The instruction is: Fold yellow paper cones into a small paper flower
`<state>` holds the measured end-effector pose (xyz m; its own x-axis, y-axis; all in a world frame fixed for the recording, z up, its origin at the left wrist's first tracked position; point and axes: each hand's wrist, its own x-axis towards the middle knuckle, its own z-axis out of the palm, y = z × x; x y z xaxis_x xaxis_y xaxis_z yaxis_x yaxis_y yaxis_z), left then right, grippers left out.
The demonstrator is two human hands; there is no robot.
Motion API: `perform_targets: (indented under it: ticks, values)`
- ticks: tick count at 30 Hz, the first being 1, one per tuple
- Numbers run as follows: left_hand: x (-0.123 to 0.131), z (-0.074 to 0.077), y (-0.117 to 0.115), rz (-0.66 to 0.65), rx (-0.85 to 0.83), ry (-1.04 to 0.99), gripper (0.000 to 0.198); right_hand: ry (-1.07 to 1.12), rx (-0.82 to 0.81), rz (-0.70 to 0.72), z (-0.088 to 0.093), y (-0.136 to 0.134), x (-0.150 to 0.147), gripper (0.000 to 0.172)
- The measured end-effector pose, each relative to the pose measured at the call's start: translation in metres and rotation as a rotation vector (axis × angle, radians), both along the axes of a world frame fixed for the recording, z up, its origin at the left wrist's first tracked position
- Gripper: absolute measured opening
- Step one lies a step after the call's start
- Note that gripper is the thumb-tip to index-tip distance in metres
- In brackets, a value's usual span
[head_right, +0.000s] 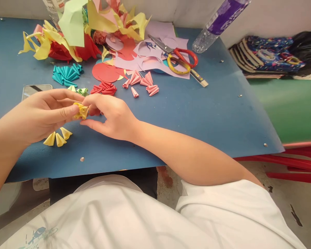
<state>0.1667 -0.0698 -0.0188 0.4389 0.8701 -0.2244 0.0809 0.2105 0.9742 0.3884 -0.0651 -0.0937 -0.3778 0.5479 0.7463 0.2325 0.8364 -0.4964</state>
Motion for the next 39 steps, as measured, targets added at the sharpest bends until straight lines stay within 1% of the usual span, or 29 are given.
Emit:
perform_targets:
  ticks: [2,5,8,10,14,18,20,22,24,26,33,39]
  values:
    - [0.0015,-0.0003,-0.0008,0.067,0.044,0.032,0.029,-0.007,-0.004,0.010,0.0018,-0.0004,-0.0009,0.019]
    - [0.0008,0.0018,-0.0005,0.097,0.052,0.029,0.034,-0.001,-0.023,0.015,0.0048,0.0000,-0.0011,0.013]
    - [-0.0014,0.0053,0.0007,0.102,0.040,0.000,0.029,0.062,-0.100,0.015,0.0048,0.0008,-0.0017,0.014]
    - [-0.0022,0.0068,0.0015,0.088,0.052,0.014,0.027,0.123,-0.155,0.035,0.0032,0.0013,-0.0025,0.018]
    - [-0.0029,0.0049,0.0035,0.079,0.098,0.087,0.037,0.193,-0.321,0.089,0.0008,0.0014,-0.0038,0.022]
    - [-0.0040,0.0007,0.0053,0.093,0.099,0.108,0.037,0.246,-0.418,0.139,0.0013,0.0012,-0.0046,0.024]
    - [-0.0043,-0.0001,0.0055,0.099,0.120,0.106,0.041,0.264,-0.434,0.147,0.0020,0.0011,-0.0050,0.026]
    - [-0.0041,-0.0001,0.0052,0.074,0.173,0.102,0.045,0.261,-0.444,0.143,0.0028,0.0009,-0.0052,0.025]
    - [-0.0037,-0.0001,0.0046,0.021,0.227,0.101,0.042,0.250,-0.450,0.136,0.0036,0.0004,-0.0052,0.023]
    - [-0.0032,-0.0002,0.0044,0.003,0.255,0.100,0.036,0.243,-0.451,0.129,0.0041,0.0001,-0.0052,0.022]
    - [-0.0031,-0.0001,0.0045,0.072,0.285,0.125,0.029,0.279,-0.406,0.127,0.0026,0.0003,-0.0063,0.025]
    - [-0.0028,0.0017,0.0028,0.106,0.337,0.167,0.024,0.332,-0.441,0.159,0.0018,0.0006,-0.0071,0.025]
